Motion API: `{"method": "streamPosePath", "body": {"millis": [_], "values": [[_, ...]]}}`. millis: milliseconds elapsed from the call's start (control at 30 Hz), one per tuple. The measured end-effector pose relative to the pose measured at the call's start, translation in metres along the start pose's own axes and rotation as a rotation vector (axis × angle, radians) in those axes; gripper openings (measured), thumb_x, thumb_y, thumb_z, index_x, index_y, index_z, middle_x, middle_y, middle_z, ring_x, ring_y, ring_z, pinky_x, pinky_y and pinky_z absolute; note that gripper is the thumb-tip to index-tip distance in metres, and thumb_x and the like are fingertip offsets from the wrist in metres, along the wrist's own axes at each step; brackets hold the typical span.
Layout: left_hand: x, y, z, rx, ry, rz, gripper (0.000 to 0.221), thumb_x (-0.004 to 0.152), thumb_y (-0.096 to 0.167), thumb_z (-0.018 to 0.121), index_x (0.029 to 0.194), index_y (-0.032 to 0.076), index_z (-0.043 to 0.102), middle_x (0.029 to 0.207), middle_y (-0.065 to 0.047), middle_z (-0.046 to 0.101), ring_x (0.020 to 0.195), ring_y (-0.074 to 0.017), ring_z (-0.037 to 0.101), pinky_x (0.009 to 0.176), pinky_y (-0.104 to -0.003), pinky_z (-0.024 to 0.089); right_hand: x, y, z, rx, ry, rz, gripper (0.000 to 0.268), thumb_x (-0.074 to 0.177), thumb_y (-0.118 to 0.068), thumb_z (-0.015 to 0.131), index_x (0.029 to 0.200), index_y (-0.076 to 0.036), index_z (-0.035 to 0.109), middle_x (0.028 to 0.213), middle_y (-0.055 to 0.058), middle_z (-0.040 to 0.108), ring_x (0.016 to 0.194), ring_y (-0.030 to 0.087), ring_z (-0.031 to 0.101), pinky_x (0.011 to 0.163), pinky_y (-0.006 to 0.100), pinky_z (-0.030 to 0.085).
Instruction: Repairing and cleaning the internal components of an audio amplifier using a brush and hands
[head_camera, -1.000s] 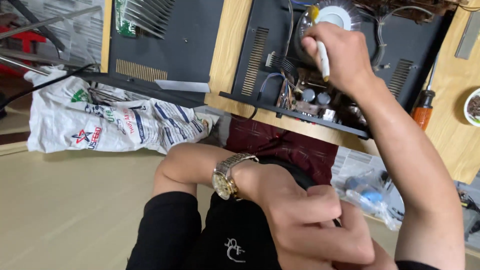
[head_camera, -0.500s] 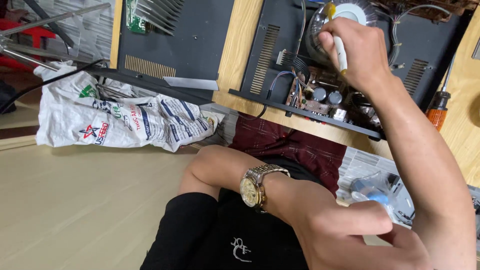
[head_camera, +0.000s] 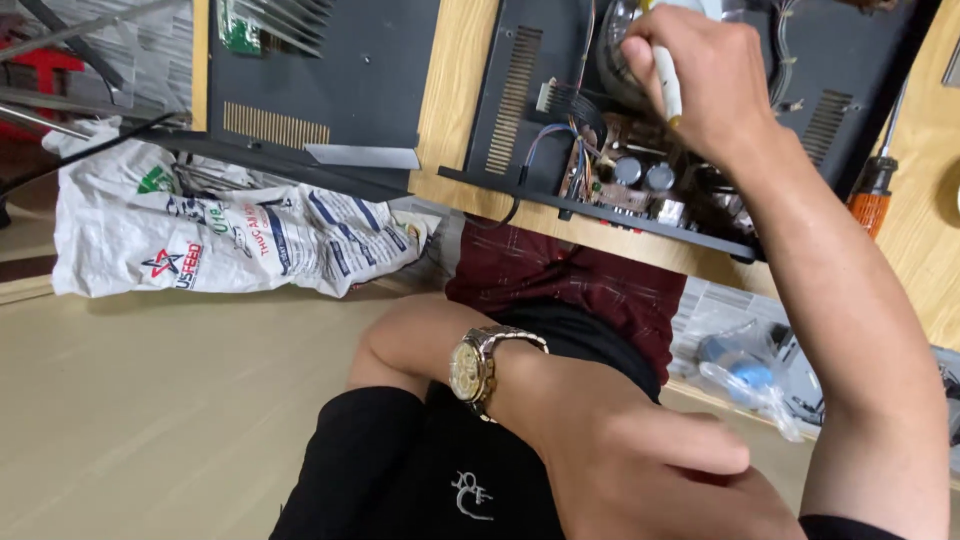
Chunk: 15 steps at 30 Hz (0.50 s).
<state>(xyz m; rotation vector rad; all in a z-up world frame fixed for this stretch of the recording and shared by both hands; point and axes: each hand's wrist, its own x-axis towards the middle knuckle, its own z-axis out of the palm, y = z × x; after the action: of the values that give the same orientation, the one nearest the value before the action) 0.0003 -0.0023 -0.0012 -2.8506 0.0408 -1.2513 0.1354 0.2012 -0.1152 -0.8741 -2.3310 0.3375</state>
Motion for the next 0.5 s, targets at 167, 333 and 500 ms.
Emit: {"method": "streamPosePath", "body": {"millis": [167, 333, 500], "values": [[-0.003, 0.008, 0.001, -0.257, 0.041, -0.065, 0.022, 0.104, -0.012, 0.04, 0.086, 0.0, 0.047, 0.094, -0.002, 0.035, 0.085, -0.0153, 0.04, 0.077, -0.027, 0.035, -0.007, 0.01, 0.005, -0.122, -0.07, 0.071, 0.01, 0.127, -0.012, 0.063, 0.121, -0.007, 0.069, 0.093, 0.014, 0.066, 0.078, 0.037, 0.062, 0.064, 0.047, 0.043], [-0.006, 0.011, -0.002, -0.435, 0.064, -0.101, 0.022, 0.104, -0.009, 0.033, 0.089, -0.002, 0.047, 0.094, -0.003, 0.036, 0.086, -0.0179, 0.042, 0.079, -0.028, 0.039, -0.008, 0.011, 0.006, -0.116, -0.057, 0.051, 0.013, 0.129, -0.011, 0.063, 0.12, -0.005, 0.07, 0.094, 0.013, 0.065, 0.079, 0.035, 0.061, 0.065, 0.046, 0.043], [-0.005, 0.015, -0.001, -0.614, 0.1, -0.121, 0.025, 0.105, -0.007, 0.026, 0.092, -0.005, 0.047, 0.095, -0.005, 0.037, 0.087, -0.0205, 0.045, 0.082, -0.028, 0.044, -0.006, 0.008, 0.003, -0.094, -0.065, 0.072, 0.01, 0.127, -0.009, 0.064, 0.12, -0.006, 0.07, 0.092, 0.013, 0.064, 0.078, 0.034, 0.061, 0.066, 0.045, 0.043]]}}
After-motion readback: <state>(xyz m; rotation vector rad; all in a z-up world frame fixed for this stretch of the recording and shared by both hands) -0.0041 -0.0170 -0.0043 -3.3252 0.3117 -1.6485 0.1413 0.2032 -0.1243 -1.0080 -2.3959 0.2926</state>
